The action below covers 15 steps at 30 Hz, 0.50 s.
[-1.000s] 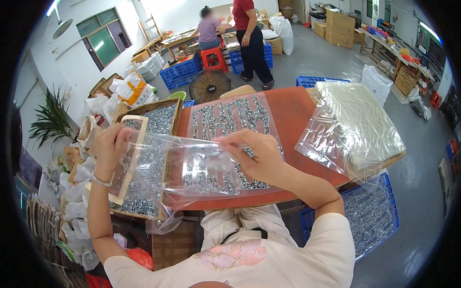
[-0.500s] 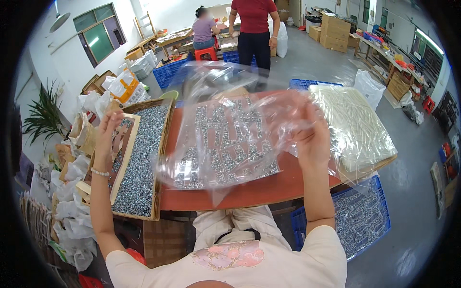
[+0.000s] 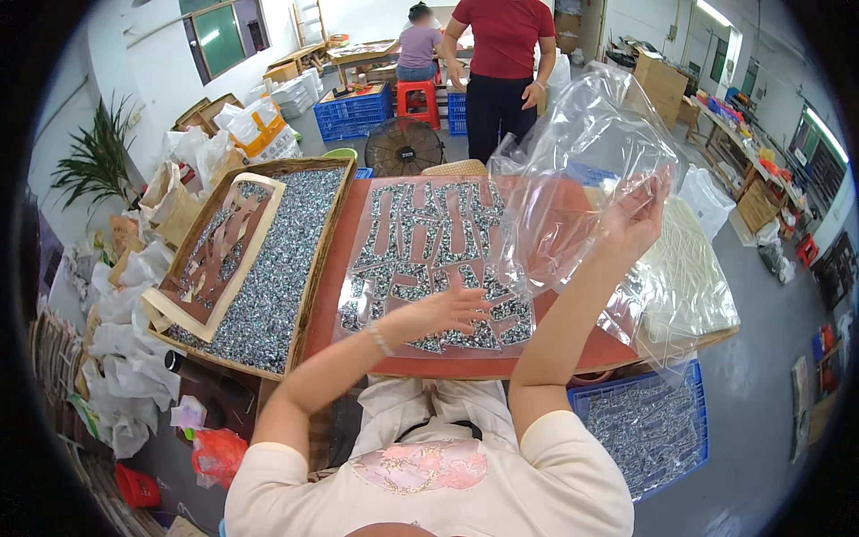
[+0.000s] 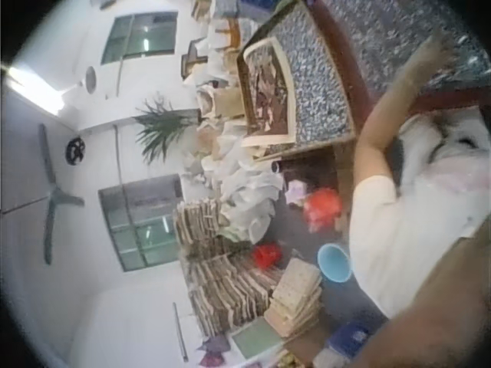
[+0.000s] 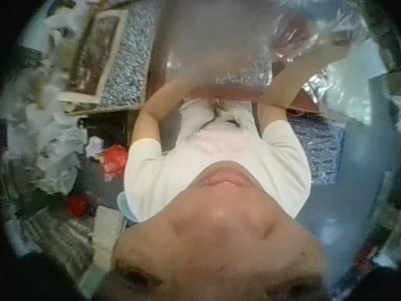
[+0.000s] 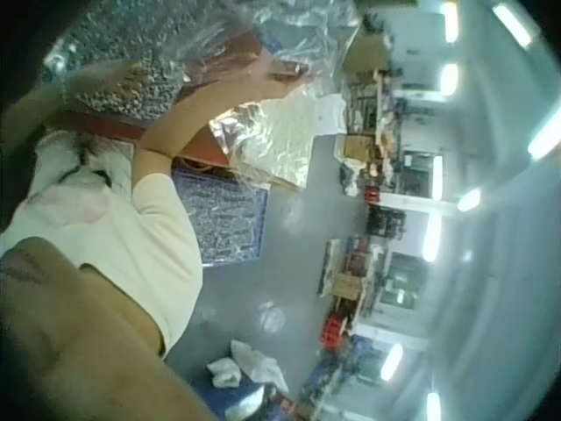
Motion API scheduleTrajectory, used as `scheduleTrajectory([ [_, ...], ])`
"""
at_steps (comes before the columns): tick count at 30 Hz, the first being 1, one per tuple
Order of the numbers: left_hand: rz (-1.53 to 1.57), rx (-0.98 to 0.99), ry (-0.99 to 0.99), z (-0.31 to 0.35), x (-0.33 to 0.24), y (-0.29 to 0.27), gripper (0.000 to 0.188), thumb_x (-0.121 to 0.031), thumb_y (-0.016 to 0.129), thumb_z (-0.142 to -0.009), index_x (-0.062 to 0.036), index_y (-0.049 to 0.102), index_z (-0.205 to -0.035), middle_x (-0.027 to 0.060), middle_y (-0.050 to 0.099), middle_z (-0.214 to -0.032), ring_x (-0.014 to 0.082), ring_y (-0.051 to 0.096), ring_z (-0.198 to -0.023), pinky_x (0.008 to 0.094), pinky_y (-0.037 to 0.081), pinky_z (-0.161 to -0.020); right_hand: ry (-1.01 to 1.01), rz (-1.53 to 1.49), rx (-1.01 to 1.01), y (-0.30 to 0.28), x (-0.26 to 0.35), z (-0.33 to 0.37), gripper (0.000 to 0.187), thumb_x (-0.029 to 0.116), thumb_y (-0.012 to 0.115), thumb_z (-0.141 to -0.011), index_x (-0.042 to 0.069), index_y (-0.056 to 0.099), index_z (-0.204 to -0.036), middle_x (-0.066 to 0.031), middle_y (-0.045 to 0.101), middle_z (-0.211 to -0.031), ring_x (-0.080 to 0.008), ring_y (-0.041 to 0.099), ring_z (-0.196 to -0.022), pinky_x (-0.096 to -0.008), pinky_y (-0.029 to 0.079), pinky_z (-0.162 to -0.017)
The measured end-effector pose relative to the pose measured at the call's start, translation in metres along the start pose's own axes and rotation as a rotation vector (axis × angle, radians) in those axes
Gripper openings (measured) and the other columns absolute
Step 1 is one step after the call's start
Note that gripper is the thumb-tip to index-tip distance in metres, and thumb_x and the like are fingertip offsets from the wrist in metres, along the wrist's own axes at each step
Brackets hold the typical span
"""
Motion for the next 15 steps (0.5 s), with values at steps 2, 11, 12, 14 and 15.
scheduleTrajectory([
  [2, 0.252, 0.003, -0.087, -0.036, 0.012, 0.022, 0.105, -0.08, 0.037, -0.081, 0.0003, 0.027, -0.149, 0.0164, 0.038, -0.149, 0.0304, 0.041, -0.135, 0.0433, 0.037, -0.11, -0.006, -0.085, -0.098, -0.006, -0.005, 0.008, 0.026, 0.01, 0.055, -0.095, 0.004, 0.065, -0.119, -0.0031, 0.067, -0.115, -0.0135, 0.062, -0.094, -0.0318, 0.05, -0.085],
  [11, 0.45, 0.028, 0.308, -0.052, -0.053, 0.043, 0.077, -0.061, 0.047, -0.092, -0.0068, 0.034, -0.146, 0.0154, 0.047, -0.142, 0.0281, 0.049, -0.129, 0.0435, 0.041, -0.109, 0.093, -0.196, 0.141, -0.027, 0.002, -0.012, 0.027, 0.006, 0.055, -0.094, 0.002, 0.064, -0.119, -0.0062, 0.069, -0.106, -0.0136, 0.063, -0.086, -0.0301, 0.051, -0.082],
  [12, 0.428, -0.005, 0.333, -0.05, -0.055, 0.04, 0.069, -0.052, 0.052, -0.095, -0.0088, 0.034, -0.146, 0.015, 0.05, -0.139, 0.027, 0.051, -0.127, 0.0434, 0.042, -0.108, 0.051, -0.161, 0.184, -0.029, 0.006, -0.013, 0.028, 0.006, 0.055, -0.094, 0.001, 0.063, -0.121, -0.0076, 0.069, -0.105, -0.0139, 0.063, -0.085, -0.0297, 0.051, -0.081],
  [14, 0.451, -0.01, 0.352, -0.041, -0.061, 0.041, 0.064, -0.044, 0.055, -0.096, -0.0103, 0.034, -0.146, 0.0143, 0.053, -0.135, 0.0258, 0.053, -0.125, 0.0427, 0.045, -0.106, 0.06, -0.166, 0.253, -0.035, 0.005, -0.012, 0.029, 0.006, 0.056, -0.094, 0.0, 0.062, -0.122, -0.0078, 0.069, -0.105, -0.0141, 0.064, -0.085, -0.03, 0.051, -0.08],
  [15, 0.479, -0.008, 0.367, -0.039, -0.062, 0.042, 0.06, -0.036, 0.059, -0.096, -0.0118, 0.034, -0.146, 0.0136, 0.056, -0.13, 0.0246, 0.055, -0.122, 0.042, 0.047, -0.104, 0.063, -0.165, 0.321, -0.035, 0.005, -0.012, 0.03, 0.007, 0.056, -0.094, 0.0, 0.061, -0.123, -0.0081, 0.069, -0.104, -0.0143, 0.064, -0.085, -0.0303, 0.051, -0.079],
])
Point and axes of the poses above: each hand's wrist, its own z-axis away from the middle knuckle, its own y-axis out of the palm, x = y × z, the point moved 7 cm from there along -z, towards the middle knuckle
